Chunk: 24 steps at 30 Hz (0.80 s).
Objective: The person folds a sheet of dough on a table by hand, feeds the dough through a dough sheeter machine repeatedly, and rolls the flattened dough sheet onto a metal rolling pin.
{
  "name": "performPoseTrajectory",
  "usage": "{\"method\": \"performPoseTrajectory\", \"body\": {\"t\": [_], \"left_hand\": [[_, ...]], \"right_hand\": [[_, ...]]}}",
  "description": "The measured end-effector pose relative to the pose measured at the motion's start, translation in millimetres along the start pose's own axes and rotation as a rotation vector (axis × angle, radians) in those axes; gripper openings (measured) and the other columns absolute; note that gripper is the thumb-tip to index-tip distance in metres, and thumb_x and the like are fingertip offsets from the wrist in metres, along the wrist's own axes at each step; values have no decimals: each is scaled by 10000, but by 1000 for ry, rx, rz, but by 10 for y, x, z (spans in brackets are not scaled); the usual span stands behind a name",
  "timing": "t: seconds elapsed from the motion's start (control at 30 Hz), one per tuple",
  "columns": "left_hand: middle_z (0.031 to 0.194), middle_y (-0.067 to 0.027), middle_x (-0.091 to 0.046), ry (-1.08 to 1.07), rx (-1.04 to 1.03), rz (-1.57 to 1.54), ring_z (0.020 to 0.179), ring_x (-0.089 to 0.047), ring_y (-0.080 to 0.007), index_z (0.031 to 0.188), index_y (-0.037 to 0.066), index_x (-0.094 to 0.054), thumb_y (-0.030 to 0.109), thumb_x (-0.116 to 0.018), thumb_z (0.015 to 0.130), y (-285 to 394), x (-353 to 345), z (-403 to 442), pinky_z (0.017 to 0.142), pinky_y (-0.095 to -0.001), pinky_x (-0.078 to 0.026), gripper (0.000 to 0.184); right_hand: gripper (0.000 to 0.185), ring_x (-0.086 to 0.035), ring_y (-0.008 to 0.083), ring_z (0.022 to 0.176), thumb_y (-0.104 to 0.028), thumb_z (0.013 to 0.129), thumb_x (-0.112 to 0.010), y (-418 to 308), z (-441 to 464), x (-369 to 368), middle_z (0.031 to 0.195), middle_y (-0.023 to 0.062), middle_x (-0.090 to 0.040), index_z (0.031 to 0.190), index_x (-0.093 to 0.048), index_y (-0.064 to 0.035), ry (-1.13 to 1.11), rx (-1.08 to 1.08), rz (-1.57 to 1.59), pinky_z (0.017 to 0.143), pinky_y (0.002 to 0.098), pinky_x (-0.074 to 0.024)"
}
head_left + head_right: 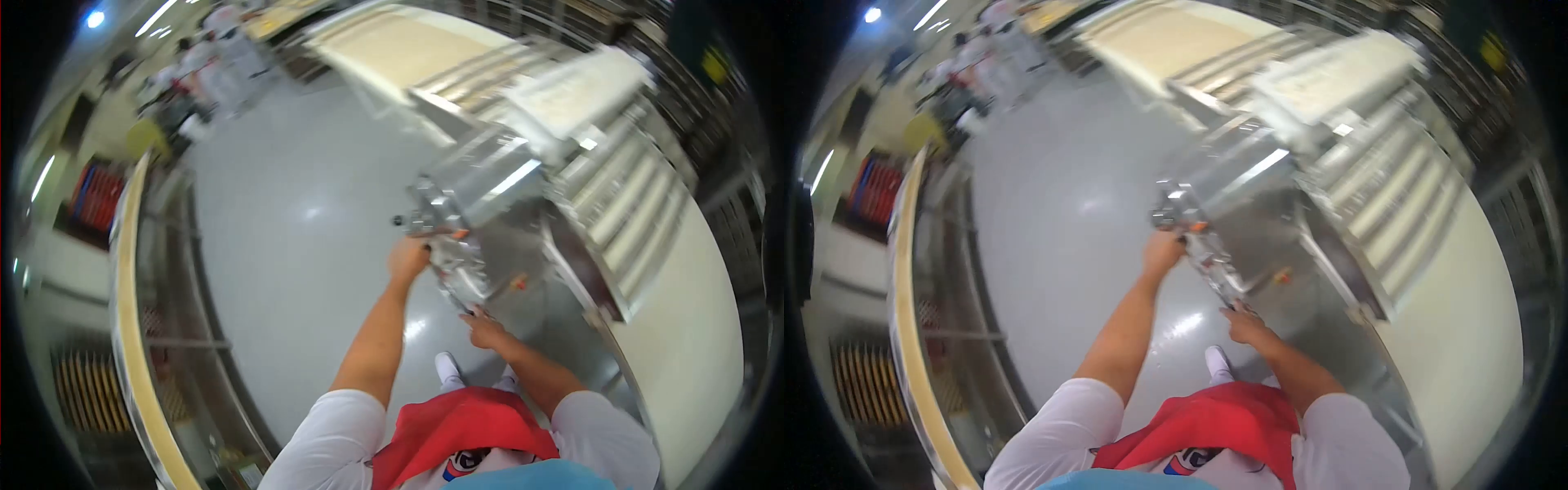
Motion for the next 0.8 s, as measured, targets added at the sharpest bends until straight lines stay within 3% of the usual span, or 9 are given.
{"method": "performPoseTrajectory", "body": {"t": [0.17, 0.3, 0.33, 0.4, 0.5, 0.6, 0.63, 0.7, 0.8], "left_hand": [[1010, -190, -679, -20, 47, 10, 953, -651, -381, 1127, 153, -661, 278, -649, 821, 275, 245, -99, 785, -480, -531, 331], [997, -199, -690, -10, 142, -15, 950, -656, -392, 1069, 122, -672, 346, -642, 829, 174, 196, -44, 799, -489, -529, 329], [989, -201, -692, -33, 156, -19, 941, -658, -395, 1048, 114, -677, 360, -641, 826, 182, 193, -46, 799, -492, -528, 333], [959, -194, -697, -7, 174, -24, 923, -662, -392, 1028, 119, -683, 353, -642, 824, 216, 214, -75, 790, -486, -530, 313], [957, -180, -701, 46, 127, -2, 901, -667, -389, 1018, 123, -686, 339, -647, 818, 239, 249, -100, 772, -482, -531, 297], [1234, -81, -630, -18, 22, 56, 1009, -649, -324, 1181, 299, -639, 210, -564, 855, 267, 273, -123, 813, -459, -543, 347], [1194, -106, -648, -17, 45, 61, 998, -653, -328, 1184, 289, -644, 231, -565, 847, 276, 300, -155, 816, -459, -542, 350], [1041, -149, -697, -31, 242, -9, 992, -656, -350, 1207, 260, -647, 295, -578, 816, 202, 231, -108, 835, -472, -534, 398], [1034, -149, -701, -32, 353, -36, 975, -659, -366, 1112, 229, -697, 295, -587, 819, 219, 299, -145, 833, -470, -537, 320]], "right_hand": [[289, -620, 329, 1073, -209, 868, -620, -392, -974, 1655, 1116, 139, -678, 1131, -693, -113, 239, 425, 312, 957, 420, -470], [212, -650, 252, 956, -117, 805, -661, -697, -1625, 3590, 1000, 76, -685, 1011, -714, -112, 898, 734, 43, 844, 365, -526], [222, -649, 256, 945, -119, 801, -651, -659, -1547, 3986, 1032, 75, -679, 1016, -705, -110, 928, 763, 143, 837, 369, -523], [245, -637, 263, 1027, -135, 807, -647, -731, -1405, 4667, 1082, 110, -666, 1045, -703, -109, 1054, 676, -196, 854, 357, -531], [338, -631, 289, 1042, -124, 792, -659, -483, -677, 5294, 1176, 142, -648, 1129, -689, -111, 914, 657, -416, 891, 357, -519], [432, -623, 309, 1066, -153, 752, -672, -593, -306, 5454, 1213, 142, -647, 1184, -679, -136, 579, 547, -400, 936, 369, -495], [486, -618, 321, 1087, -187, 722, -682, -627, -159, 5464, 1228, 132, -648, 1207, -677, -162, 354, 415, -312, 969, 375, -475], [569, -636, 317, 1057, -166, 665, -700, -651, -5, 5485, 1192, 136, -669, 1234, -665, -176, 331, 451, -459, 939, 362, -493], [536, -640, 332, 1024, -116, 648, -685, -725, -17, 5447, 1112, 144, -694, 1184, -686, -138, 340, 450, -493, 910, 364, -501]]}}
Point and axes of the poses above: each hand's wrist, its own z-axis towards the middle knuckle, its own x-axis out of the back of the hand, y = z × x, the point moved 3 cm from there along z, towards the middle knuckle
